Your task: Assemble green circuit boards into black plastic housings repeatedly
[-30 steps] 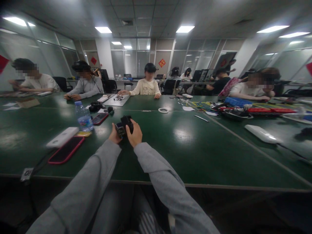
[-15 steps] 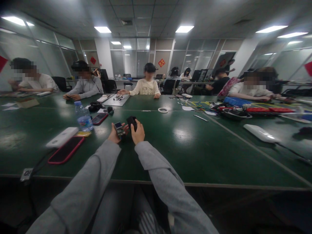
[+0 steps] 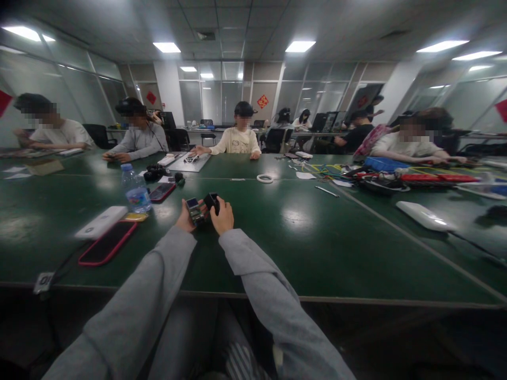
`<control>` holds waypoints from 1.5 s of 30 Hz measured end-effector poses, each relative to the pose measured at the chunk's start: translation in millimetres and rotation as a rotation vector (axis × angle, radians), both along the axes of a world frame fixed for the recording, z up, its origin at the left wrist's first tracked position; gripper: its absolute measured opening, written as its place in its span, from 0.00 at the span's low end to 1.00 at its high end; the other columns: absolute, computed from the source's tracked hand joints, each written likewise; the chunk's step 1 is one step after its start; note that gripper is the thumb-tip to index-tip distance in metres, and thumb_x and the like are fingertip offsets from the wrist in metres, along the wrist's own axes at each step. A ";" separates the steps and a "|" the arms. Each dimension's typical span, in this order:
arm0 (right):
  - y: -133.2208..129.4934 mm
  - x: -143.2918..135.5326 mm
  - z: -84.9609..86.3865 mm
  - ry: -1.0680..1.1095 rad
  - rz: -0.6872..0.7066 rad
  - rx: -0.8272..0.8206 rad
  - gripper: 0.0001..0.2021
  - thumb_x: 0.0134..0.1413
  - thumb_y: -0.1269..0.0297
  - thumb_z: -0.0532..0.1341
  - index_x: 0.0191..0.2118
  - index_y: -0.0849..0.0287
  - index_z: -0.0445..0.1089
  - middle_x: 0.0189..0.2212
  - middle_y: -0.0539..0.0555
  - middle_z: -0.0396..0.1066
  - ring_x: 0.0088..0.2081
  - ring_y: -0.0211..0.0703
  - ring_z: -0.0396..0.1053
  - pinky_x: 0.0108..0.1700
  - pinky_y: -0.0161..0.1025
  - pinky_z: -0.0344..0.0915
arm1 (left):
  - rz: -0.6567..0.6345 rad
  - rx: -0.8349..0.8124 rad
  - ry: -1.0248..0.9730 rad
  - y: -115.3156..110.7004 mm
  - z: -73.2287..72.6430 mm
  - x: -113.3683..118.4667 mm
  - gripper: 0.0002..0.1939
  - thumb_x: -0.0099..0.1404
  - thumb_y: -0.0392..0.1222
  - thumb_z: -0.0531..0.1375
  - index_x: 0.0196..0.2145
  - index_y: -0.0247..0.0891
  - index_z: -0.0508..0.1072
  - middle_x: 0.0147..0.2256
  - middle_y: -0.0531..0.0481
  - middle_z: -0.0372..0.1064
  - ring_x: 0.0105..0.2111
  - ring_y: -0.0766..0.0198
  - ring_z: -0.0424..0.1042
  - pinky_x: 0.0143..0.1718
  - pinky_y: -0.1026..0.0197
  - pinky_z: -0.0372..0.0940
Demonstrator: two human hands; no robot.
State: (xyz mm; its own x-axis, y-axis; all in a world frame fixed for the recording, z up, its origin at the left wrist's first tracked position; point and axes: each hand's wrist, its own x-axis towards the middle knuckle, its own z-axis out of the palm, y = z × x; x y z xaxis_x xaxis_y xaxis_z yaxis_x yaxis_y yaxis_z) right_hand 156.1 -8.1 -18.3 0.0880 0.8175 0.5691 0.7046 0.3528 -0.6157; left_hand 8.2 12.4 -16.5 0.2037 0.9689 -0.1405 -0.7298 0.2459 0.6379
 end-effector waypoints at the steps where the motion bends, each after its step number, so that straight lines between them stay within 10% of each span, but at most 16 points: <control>1: 0.1 -0.2 -0.2 -0.004 -0.002 -0.005 0.24 0.58 0.61 0.54 0.59 0.55 0.57 0.44 0.57 0.62 0.47 0.46 0.61 0.51 0.42 0.61 | 0.003 0.000 0.001 -0.2 0.3 0.4 0.38 0.61 0.68 0.40 0.51 0.34 0.68 0.42 0.36 0.72 0.44 0.54 0.72 0.41 0.54 0.69; 37: 5.3 2.9 -10.8 -0.227 -0.020 -0.029 0.23 0.51 0.66 0.60 0.54 0.58 0.62 0.43 0.59 0.57 0.45 0.48 0.58 0.48 0.44 0.61 | 0.103 0.019 -0.067 1.1 3.5 -10.3 0.36 0.61 0.67 0.42 0.50 0.35 0.66 0.48 0.35 0.69 0.47 0.54 0.71 0.41 0.55 0.68; 45: -9.2 2.7 15.6 -0.145 -0.038 0.178 0.31 0.58 0.59 0.56 0.65 0.50 0.45 0.51 0.58 0.51 0.49 0.49 0.55 0.51 0.47 0.57 | 0.112 0.032 -0.065 1.7 1.7 -10.5 0.36 0.61 0.67 0.42 0.50 0.35 0.67 0.47 0.36 0.70 0.46 0.54 0.72 0.39 0.57 0.69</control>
